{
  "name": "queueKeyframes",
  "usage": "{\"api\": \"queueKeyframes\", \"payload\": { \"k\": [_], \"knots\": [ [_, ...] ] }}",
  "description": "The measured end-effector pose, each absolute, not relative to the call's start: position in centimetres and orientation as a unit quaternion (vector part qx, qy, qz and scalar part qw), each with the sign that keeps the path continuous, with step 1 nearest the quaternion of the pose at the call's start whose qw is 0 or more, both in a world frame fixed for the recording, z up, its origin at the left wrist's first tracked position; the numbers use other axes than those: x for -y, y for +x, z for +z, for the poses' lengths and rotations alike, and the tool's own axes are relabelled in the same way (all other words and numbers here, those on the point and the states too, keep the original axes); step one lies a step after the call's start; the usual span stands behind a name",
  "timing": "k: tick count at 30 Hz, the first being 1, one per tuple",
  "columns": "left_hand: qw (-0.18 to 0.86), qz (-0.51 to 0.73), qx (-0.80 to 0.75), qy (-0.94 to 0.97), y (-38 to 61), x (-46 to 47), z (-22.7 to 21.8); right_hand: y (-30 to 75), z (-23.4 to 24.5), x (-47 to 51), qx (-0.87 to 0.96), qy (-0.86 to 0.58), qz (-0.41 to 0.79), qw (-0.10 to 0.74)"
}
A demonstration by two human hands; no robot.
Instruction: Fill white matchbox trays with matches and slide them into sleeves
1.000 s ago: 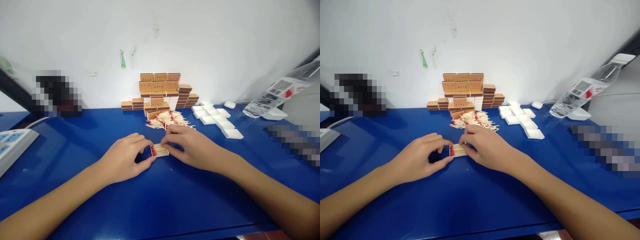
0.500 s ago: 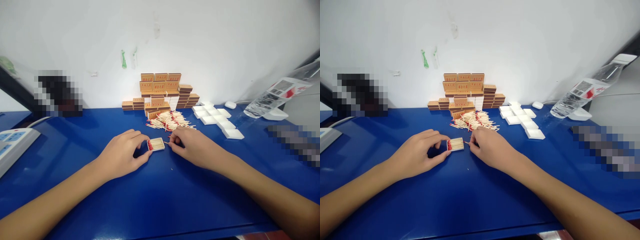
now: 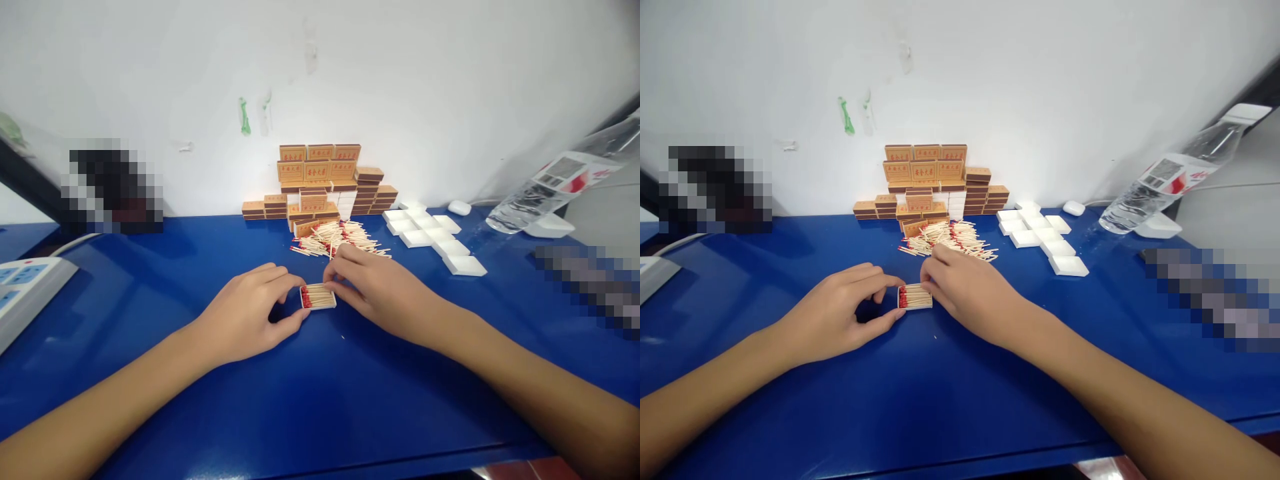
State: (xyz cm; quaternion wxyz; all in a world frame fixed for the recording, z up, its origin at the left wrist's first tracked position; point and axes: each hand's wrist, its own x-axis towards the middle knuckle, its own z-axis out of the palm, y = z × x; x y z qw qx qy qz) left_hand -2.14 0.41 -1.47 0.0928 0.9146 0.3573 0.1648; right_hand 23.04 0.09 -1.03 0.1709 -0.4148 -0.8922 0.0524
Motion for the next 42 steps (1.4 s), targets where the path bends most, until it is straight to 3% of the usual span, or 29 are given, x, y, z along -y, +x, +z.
{"api": "queueKeyframes", "payload": {
  "k": [4,11,19,26,42],
  "knots": [
    [0.090,0.164,-0.360,0.914,-2.2,-0.5,-1.5,25.0,-0.1,-1.0,0.866,-0.450,0.030,0.214],
    [0.086,0.158,-0.362,0.915,-2.2,-0.6,-1.5,26.3,-0.2,-2.0,0.858,-0.488,0.091,0.129],
    [0.090,0.155,-0.363,0.914,-2.3,-0.5,-1.5,25.5,-0.2,-1.7,0.862,-0.487,0.106,0.089],
    [0.082,0.161,-0.359,0.916,-2.3,-0.5,-1.5,25.8,-0.5,-1.8,0.850,-0.507,0.093,0.107],
    [0.078,0.155,-0.360,0.917,-2.3,-0.5,-1.5,25.9,-0.5,-1.6,0.860,-0.482,0.151,0.065]
  ]
}}
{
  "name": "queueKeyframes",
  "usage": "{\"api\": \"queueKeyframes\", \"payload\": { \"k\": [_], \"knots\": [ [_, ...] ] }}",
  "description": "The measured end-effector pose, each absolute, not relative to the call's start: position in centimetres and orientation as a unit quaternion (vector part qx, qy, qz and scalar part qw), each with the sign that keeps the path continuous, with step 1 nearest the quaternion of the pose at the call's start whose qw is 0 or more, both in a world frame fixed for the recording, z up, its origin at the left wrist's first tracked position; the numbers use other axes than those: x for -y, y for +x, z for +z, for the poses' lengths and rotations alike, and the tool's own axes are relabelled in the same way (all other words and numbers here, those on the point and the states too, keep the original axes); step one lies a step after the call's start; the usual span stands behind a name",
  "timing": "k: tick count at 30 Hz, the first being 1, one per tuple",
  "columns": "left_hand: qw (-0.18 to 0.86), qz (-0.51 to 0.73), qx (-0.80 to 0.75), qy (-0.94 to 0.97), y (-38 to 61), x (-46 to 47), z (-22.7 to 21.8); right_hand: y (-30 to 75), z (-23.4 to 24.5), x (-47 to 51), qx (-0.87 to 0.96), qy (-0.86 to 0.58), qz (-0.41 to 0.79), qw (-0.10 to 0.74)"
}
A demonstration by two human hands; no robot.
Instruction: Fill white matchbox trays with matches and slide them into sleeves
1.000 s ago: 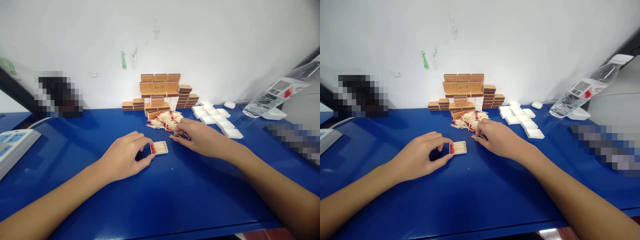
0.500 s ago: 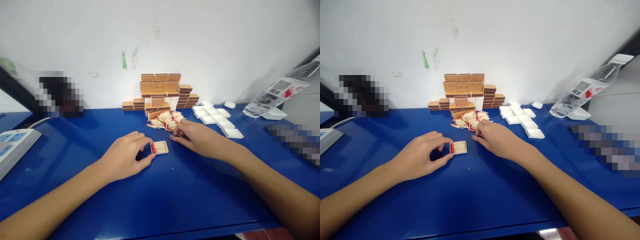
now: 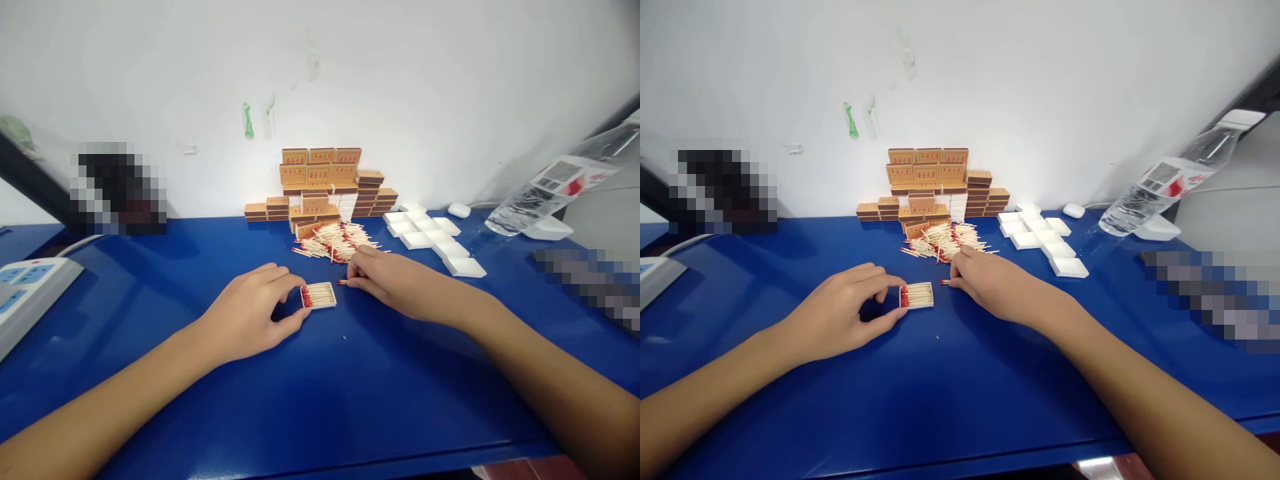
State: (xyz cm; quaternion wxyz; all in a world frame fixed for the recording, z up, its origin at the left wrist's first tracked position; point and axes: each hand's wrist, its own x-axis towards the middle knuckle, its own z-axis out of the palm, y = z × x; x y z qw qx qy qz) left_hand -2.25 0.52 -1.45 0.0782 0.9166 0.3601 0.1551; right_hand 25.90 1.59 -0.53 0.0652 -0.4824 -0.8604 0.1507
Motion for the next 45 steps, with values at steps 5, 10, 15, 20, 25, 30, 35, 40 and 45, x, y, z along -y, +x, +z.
{"api": "queueKeyframes", "payload": {
  "k": [5,10,15,20,25,30,35,40,45],
  "knots": [
    [0.083,0.154,-0.360,0.916,-2.3,-0.5,-1.4,25.8,-0.3,-1.1,0.868,-0.475,0.134,0.047],
    [0.078,0.155,-0.361,0.916,-2.2,-0.6,-1.4,25.9,0.1,-0.6,0.882,-0.455,0.102,0.064],
    [0.086,0.160,-0.357,0.916,-2.2,-0.5,-1.5,25.0,0.1,0.0,0.887,-0.441,0.094,0.105],
    [0.087,0.163,-0.350,0.918,-2.1,-0.2,-1.5,23.0,-1.5,0.5,0.905,-0.407,0.027,0.121],
    [0.088,0.165,-0.346,0.919,-1.9,-0.2,-1.5,22.4,-1.7,0.8,0.918,-0.379,-0.006,0.113],
    [0.091,0.166,-0.348,0.918,-2.0,-0.3,-1.6,22.3,-0.8,1.5,0.918,-0.388,0.024,0.079],
    [0.090,0.173,-0.345,0.918,-2.0,-0.2,-1.7,22.4,-0.5,1.5,0.918,-0.385,0.042,0.084],
    [0.085,0.176,-0.341,0.920,-2.1,-0.3,-1.7,22.8,-0.3,1.2,0.917,-0.387,0.052,0.083],
    [0.088,0.175,-0.344,0.918,-2.0,-0.3,-1.7,22.7,-0.4,1.2,0.920,-0.378,0.045,0.095]
  ]
}}
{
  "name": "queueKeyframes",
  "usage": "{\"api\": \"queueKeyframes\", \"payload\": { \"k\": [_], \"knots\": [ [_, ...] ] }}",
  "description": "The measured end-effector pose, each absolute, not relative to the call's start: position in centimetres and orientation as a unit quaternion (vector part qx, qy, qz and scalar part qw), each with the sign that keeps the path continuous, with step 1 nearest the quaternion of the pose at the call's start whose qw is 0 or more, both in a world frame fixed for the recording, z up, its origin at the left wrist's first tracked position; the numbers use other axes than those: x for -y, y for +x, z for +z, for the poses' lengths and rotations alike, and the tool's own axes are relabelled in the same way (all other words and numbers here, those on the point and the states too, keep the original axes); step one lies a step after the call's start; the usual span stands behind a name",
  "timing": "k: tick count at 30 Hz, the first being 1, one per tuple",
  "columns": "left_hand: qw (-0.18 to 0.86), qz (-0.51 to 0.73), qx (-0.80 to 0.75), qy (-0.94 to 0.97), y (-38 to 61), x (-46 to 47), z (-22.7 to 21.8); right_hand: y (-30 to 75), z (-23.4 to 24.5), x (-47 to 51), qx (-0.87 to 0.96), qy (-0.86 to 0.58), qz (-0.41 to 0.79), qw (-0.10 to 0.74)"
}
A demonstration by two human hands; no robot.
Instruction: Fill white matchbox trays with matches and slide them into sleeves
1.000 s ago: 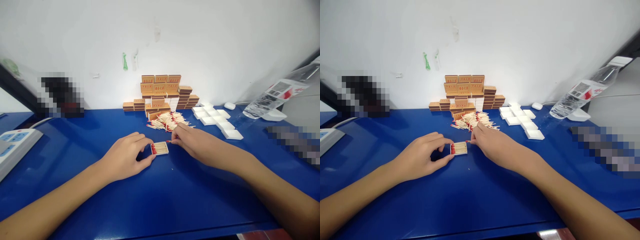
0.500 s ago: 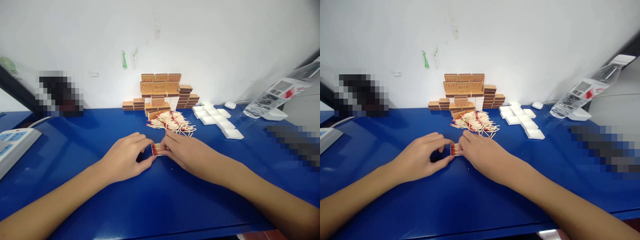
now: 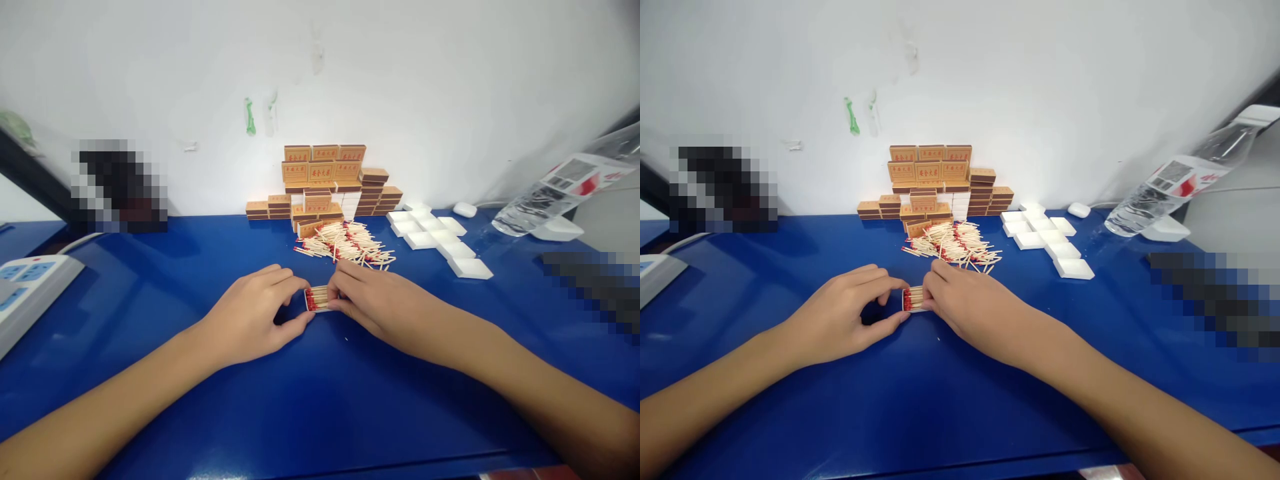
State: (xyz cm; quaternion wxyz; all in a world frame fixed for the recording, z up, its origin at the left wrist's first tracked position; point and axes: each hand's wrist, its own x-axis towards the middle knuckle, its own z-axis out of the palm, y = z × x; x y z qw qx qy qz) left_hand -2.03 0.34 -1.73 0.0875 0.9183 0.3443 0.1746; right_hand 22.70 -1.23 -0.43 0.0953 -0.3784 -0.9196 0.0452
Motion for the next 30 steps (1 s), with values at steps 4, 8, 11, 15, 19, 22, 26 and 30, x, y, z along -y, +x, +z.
{"api": "queueKeyframes", "payload": {
  "k": [4,8,11,15,19,22,26,30],
  "knots": [
    [0.088,0.172,-0.345,0.919,-2.02,-0.32,-1.70,22.49,-0.88,1.09,0.919,-0.377,0.045,0.107],
    [0.087,0.174,-0.344,0.918,-2.03,-0.27,-1.69,22.44,-1.14,0.80,0.915,-0.385,0.044,0.110],
    [0.089,0.174,-0.344,0.918,-2.02,-0.29,-1.70,22.47,-1.14,0.70,0.915,-0.381,0.058,0.117],
    [0.091,0.173,-0.346,0.918,-2.01,-0.32,-1.64,22.72,-1.03,0.64,0.915,-0.377,0.073,0.121],
    [0.089,0.175,-0.347,0.917,-2.03,-0.23,-1.64,23.11,-0.91,0.57,0.915,-0.375,0.086,0.123],
    [0.088,0.175,-0.345,0.918,-2.03,-0.26,-1.69,23.22,-0.88,0.60,0.915,-0.373,0.092,0.120],
    [0.089,0.178,-0.341,0.919,-2.02,-0.39,-1.68,23.04,-1.08,0.63,0.913,-0.376,0.087,0.134],
    [0.090,0.177,-0.339,0.920,-2.00,-0.37,-1.60,22.89,-1.43,0.45,0.909,-0.374,0.090,0.162]
  ]
}}
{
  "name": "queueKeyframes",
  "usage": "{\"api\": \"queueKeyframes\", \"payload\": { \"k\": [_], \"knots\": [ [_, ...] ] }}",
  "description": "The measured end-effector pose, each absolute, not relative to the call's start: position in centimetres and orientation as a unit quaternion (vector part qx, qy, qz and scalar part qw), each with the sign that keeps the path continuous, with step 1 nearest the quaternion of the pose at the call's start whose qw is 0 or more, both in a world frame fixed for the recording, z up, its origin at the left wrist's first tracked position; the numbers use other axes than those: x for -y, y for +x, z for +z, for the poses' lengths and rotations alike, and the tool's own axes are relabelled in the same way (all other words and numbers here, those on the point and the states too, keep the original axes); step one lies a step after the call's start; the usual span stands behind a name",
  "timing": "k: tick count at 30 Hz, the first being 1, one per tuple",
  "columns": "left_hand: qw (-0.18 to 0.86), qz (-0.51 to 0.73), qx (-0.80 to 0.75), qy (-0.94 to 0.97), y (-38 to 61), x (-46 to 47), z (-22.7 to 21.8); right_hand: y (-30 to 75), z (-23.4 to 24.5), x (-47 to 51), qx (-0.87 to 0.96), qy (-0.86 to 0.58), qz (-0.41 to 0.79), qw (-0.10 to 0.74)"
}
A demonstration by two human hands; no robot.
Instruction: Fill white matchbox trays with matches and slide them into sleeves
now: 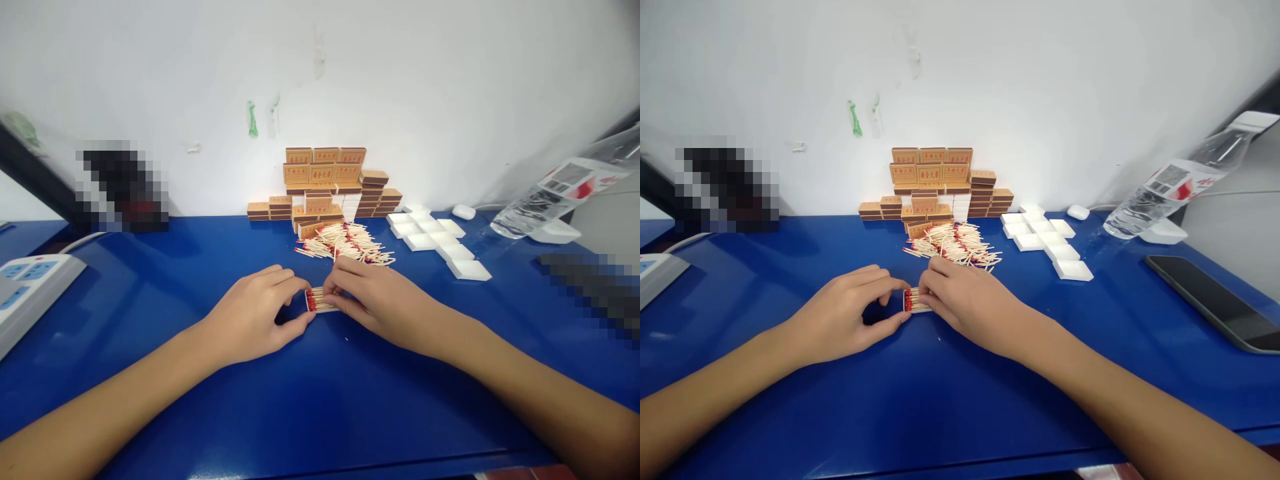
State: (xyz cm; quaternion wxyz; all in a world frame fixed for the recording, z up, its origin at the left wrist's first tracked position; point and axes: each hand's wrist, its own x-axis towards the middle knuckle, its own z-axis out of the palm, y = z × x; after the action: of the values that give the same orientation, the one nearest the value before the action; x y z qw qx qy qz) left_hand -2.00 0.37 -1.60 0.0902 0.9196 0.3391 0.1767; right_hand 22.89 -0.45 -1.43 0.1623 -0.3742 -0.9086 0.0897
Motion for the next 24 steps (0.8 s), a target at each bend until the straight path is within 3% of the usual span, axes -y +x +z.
{"api": "queueKeyframes", "payload": {
  "k": [24],
  "knots": [
    [0.089,0.165,-0.343,0.920,-2.1,-0.3,-1.5,22.5,0.0,1.4,0.895,-0.342,0.214,0.192]
  ]
}}
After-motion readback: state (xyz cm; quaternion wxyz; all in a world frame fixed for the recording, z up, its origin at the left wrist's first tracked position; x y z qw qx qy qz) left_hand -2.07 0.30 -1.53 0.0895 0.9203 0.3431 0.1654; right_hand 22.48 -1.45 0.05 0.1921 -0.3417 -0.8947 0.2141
